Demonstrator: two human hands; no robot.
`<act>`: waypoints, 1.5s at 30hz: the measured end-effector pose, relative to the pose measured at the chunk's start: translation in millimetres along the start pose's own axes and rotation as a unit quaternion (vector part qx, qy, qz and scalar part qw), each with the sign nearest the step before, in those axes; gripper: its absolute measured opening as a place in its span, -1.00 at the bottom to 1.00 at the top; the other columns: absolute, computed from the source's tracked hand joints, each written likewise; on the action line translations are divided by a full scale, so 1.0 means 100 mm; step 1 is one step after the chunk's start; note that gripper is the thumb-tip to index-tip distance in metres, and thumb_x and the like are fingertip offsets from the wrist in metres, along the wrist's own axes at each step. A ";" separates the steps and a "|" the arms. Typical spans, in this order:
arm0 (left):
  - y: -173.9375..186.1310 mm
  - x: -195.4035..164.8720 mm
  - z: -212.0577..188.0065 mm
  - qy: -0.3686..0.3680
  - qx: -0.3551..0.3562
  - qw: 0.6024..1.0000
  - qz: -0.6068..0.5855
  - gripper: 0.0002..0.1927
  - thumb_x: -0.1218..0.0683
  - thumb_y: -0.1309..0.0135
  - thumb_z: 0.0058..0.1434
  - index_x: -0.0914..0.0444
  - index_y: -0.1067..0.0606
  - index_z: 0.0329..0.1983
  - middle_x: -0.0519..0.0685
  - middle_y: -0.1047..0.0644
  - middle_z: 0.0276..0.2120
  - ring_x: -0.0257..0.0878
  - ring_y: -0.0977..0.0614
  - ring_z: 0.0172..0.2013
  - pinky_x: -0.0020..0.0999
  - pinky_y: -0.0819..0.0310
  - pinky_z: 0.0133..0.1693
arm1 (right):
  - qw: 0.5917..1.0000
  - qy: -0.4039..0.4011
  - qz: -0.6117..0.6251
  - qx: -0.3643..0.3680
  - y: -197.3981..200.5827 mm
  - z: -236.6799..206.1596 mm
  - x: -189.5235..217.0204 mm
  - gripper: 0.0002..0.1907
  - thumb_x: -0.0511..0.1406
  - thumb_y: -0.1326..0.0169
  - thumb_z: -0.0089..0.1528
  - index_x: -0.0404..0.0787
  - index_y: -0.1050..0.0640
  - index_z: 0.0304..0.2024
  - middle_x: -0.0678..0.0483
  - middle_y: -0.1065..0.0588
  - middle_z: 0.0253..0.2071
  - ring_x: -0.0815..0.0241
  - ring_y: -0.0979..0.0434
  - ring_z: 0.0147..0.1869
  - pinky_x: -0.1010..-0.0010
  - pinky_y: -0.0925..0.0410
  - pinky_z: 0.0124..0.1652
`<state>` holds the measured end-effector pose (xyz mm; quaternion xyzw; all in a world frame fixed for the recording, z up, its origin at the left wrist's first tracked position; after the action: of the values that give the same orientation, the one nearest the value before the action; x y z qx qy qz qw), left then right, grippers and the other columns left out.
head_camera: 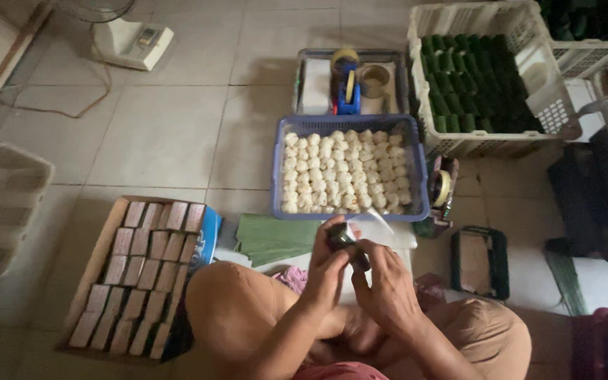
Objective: The person sits on the floor wrapping round white food items in small clear plastic sheets, twisting the plastic closed around each item, and placing the wrapped items one at a time into a blue tray already filled with similar wrapped items. Green leaf wrappers and boxes of finished goods sit nearby.
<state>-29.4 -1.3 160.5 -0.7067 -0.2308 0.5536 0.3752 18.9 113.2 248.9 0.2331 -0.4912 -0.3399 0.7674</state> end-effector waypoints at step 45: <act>0.05 0.33 0.05 0.156 -0.091 0.976 0.125 -0.80 -0.03 -0.22 0.22 0.10 -0.52 -0.18 -0.19 -0.54 -0.23 -0.33 -0.59 -0.23 -0.21 -0.54 -0.31 | 0.825 -0.394 0.321 -0.249 -0.44 -0.43 -3.05 -0.84 -0.39 -0.21 0.33 -0.46 -0.63 -0.24 -0.04 -0.52 -0.24 0.22 -0.46 -0.22 0.42 -0.35 -0.24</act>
<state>-25.6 21.8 136.3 -0.8388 -0.1281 0.4558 0.2687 -42.1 314.2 19.0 -0.2902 -0.6977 -0.2481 0.6062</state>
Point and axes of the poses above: each hand's wrist, its own z-axis towards the middle knuckle, its own y-axis out of the back of the hand, x = y × z, the point moved 2 cm from there along z, towards the middle knuckle
